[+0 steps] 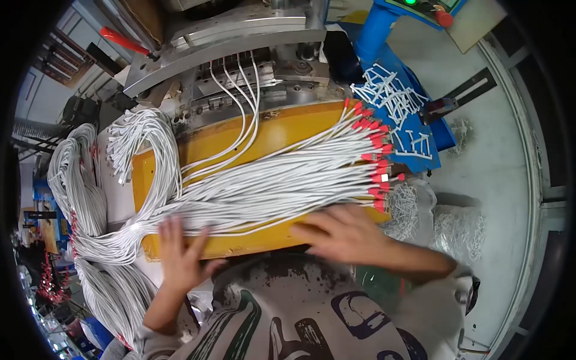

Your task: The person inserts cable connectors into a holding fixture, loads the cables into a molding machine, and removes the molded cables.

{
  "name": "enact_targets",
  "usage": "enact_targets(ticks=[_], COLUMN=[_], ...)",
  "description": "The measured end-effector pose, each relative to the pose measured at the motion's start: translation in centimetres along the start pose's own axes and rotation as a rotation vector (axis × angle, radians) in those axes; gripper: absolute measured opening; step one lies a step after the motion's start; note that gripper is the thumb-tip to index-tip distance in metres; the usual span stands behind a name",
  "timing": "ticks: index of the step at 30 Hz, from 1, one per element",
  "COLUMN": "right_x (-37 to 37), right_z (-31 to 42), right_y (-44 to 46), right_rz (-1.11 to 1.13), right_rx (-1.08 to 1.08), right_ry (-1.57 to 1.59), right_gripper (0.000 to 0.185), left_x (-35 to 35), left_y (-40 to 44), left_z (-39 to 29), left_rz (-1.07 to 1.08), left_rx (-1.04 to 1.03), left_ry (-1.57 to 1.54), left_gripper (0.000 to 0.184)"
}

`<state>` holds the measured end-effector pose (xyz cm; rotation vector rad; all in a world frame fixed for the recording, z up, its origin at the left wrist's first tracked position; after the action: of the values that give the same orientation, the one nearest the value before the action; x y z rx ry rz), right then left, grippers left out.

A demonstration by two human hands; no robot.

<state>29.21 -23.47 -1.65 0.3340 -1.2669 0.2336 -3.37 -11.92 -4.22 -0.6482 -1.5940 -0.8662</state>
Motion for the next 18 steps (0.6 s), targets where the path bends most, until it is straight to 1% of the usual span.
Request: enact_targets(ticks=[1, 4, 6, 10, 15, 18], right_x=[-0.5, -1.1, -1.3, -1.2, -1.0, -1.2], right_z=[-1.2, -2.6, -2.6, -2.1, -2.0, -1.6], right_y=[-0.6, -2.6, -2.5, -2.8, -2.4, -2.7], right_rz=[0.001, -0.135, -0.168, -0.208, -0.241, -0.211], right_rx=[0.005, -0.198, -0.216, -0.247, -0.289, -0.289], right_ry=[0.002, -0.417, -0.405, -0.362, -0.294, -0.267], right_gripper=[0.045, 0.054, 0.055, 0.057, 0.06, 0.063], left_x=[-0.5, -1.5, -1.3, -0.6, -0.3, -0.6], left_y=[-1.1, -1.9, -1.3, -1.3, -1.1, -1.6], left_z=[1.7, 2.0, 2.1, 1.4, 1.5, 1.4], left_rz=[0.001, -0.029, -0.072, -0.144, -0.164, -0.145], left_rx=[0.07, 0.118, 0.136, 0.19, 0.234, 0.261], left_ry=[0.118, 0.207, 0.264, 0.187, 0.156, 0.149], left_gripper=[0.065, 0.067, 0.069, 0.07, 0.076, 0.079])
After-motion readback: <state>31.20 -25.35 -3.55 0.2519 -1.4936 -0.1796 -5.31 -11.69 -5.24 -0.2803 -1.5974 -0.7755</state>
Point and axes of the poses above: each hand's wrist, its own y-axis towards the middle knuckle, its own x-axis out of the back of the hand, z = x × y, the point moved 4 cm from there along y, towards the middle knuckle, and after that the axes turned 4 degrees about -x, right-handed, at the moved point
